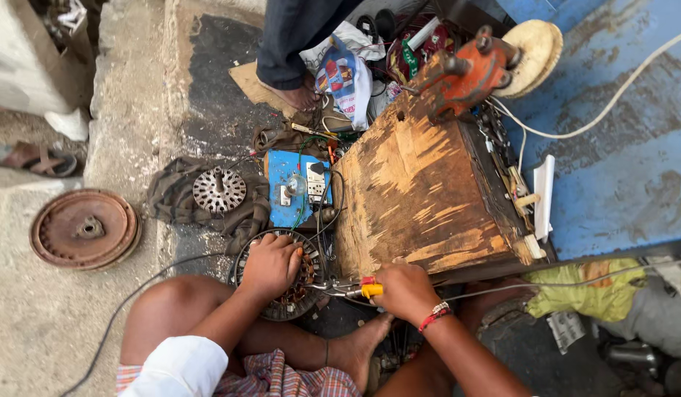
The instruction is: The person sits on the ground repairing an electric motor stator, holding the wound copper coil assembly steady with one hand while using a screwdriver to pry and work between the windings. They reposition the stator on their lap and continue working around it with the screwdriver.
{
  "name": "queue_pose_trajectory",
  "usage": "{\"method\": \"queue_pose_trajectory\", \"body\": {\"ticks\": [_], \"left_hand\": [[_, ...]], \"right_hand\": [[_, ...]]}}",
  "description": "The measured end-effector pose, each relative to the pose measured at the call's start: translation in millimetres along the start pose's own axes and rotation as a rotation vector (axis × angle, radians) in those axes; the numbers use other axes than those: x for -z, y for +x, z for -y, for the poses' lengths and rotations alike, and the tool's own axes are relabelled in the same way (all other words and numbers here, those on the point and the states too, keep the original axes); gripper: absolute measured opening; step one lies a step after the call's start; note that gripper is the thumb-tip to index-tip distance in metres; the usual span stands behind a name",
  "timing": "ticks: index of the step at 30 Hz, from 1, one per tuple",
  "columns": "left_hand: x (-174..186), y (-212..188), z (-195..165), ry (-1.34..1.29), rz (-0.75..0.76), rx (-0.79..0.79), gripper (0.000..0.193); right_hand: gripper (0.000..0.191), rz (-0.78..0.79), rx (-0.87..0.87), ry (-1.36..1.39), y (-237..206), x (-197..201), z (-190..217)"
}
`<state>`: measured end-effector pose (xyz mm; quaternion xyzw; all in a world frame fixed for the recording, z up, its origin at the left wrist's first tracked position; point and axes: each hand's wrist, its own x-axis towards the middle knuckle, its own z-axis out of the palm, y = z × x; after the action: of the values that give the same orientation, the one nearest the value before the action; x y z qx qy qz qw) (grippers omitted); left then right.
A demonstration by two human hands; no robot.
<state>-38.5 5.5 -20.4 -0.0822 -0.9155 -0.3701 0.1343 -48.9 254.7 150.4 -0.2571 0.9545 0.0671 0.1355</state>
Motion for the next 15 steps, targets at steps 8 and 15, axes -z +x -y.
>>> {"method": "queue_pose_trajectory", "body": {"ticks": [8, 15], "left_hand": [[-1.4, 1.4, 1.2, 0.042, -0.019, -0.017, 0.031], [-0.3, 1.0, 1.6, 0.052, -0.073, 0.013, 0.032]], "right_hand": [[0.036, 0.002, -0.176, 0.294, -35.9, -75.2, -20.2], [0.027, -0.075, -0.184, 0.914, -41.8, -185.8, -18.9]]}}
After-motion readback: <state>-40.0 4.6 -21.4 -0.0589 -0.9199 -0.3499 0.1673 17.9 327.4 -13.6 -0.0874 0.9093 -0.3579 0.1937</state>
